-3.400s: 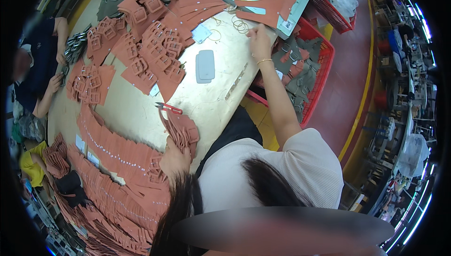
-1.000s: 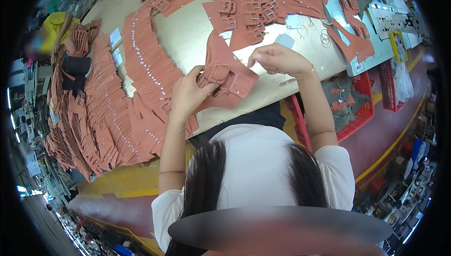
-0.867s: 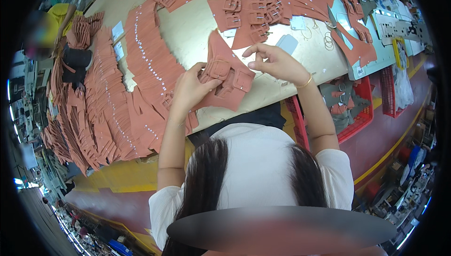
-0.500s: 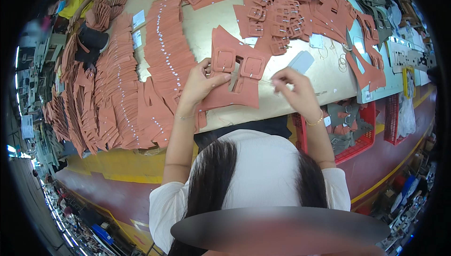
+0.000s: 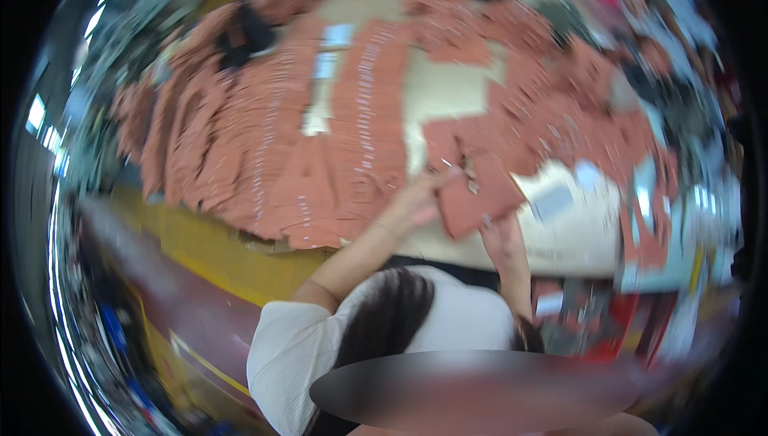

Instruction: The person repeatedly picks up reddish-brown leather pieces with metal buckles, uses a red utility knife to trim edges and remove small tabs, then places the pieces into a red basket. The person also stacks and organizes the leather pieces on the table.

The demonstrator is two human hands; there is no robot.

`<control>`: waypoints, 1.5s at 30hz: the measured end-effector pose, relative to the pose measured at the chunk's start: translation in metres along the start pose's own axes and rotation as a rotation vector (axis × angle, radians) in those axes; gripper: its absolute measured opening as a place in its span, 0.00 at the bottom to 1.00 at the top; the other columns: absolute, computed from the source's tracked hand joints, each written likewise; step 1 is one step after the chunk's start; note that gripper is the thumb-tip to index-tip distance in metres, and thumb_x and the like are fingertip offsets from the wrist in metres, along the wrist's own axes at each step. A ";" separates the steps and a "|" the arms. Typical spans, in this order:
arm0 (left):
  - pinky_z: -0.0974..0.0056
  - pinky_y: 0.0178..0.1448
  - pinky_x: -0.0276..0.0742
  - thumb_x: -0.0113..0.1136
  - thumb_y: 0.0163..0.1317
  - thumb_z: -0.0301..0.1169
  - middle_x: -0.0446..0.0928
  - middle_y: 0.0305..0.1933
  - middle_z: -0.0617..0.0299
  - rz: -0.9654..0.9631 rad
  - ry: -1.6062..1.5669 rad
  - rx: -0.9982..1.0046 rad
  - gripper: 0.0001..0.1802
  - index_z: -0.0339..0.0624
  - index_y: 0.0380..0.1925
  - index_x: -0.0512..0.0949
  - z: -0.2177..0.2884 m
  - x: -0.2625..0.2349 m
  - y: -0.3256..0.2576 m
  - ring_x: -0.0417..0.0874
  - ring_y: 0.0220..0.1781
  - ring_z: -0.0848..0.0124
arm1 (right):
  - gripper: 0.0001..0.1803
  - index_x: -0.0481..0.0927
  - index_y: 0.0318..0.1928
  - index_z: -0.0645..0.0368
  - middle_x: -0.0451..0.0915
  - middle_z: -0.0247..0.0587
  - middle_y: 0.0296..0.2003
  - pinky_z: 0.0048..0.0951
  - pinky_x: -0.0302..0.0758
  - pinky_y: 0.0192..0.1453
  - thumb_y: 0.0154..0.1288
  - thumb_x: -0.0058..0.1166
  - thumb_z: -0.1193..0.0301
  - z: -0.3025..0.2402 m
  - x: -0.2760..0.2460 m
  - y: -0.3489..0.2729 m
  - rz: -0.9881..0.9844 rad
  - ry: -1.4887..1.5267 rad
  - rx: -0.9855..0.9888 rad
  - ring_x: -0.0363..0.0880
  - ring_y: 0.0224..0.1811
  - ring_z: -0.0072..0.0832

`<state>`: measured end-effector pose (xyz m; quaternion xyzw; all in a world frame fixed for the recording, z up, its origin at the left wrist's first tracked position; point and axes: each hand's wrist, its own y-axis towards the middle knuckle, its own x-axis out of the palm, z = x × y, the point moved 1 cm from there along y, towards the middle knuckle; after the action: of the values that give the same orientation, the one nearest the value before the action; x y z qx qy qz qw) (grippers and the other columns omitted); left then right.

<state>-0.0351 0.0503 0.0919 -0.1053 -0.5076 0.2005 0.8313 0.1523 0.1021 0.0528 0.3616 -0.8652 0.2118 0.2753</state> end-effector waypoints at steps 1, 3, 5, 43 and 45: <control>0.57 0.63 0.77 0.62 0.61 0.21 0.74 0.57 0.57 -0.024 -0.067 0.014 0.26 0.39 0.59 0.67 -0.004 0.000 0.002 0.77 0.58 0.66 | 0.42 0.47 0.73 0.54 0.57 0.44 0.68 0.42 0.55 0.74 0.63 0.56 0.72 0.000 -0.001 -0.002 -0.043 0.215 -0.014 0.56 0.71 0.35; 0.57 0.64 0.75 0.62 0.61 0.21 0.72 0.58 0.59 0.002 -0.035 0.060 0.29 0.42 0.61 0.64 -0.011 0.001 0.002 0.77 0.59 0.66 | 0.44 0.50 0.72 0.53 0.58 0.42 0.68 0.43 0.56 0.74 0.63 0.60 0.58 0.005 -0.003 0.002 -0.124 0.281 -0.084 0.58 0.71 0.35; 0.57 0.66 0.73 0.62 0.61 0.20 0.71 0.58 0.60 0.001 -0.026 0.105 0.29 0.43 0.61 0.63 -0.021 0.004 -0.001 0.75 0.60 0.66 | 0.42 0.53 0.71 0.54 0.60 0.40 0.68 0.43 0.57 0.74 0.64 0.59 0.55 0.010 -0.009 0.008 -0.078 0.277 -0.088 0.59 0.70 0.36; 0.51 0.71 0.57 0.57 0.64 0.35 0.65 0.64 0.40 0.148 1.873 0.686 0.28 0.35 0.61 0.66 0.015 -0.042 0.151 0.61 0.69 0.46 | 0.23 0.76 0.53 0.66 0.80 0.37 0.47 0.28 0.74 0.52 0.62 0.63 0.64 -0.199 -0.094 -0.064 0.729 -0.879 -0.499 0.77 0.47 0.25; 0.49 0.72 0.55 0.55 0.65 0.35 0.62 0.66 0.40 0.253 1.904 0.747 0.28 0.36 0.63 0.64 0.005 -0.048 0.161 0.59 0.71 0.46 | 0.25 0.73 0.58 0.66 0.78 0.38 0.51 0.28 0.73 0.56 0.65 0.61 0.66 -0.226 -0.121 -0.065 0.783 -0.711 -0.478 0.76 0.51 0.26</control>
<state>-0.0956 0.1738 -0.0056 -0.0080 0.4707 0.2650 0.8415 0.3449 0.2493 0.1595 -0.0087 -0.9976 -0.0381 -0.0571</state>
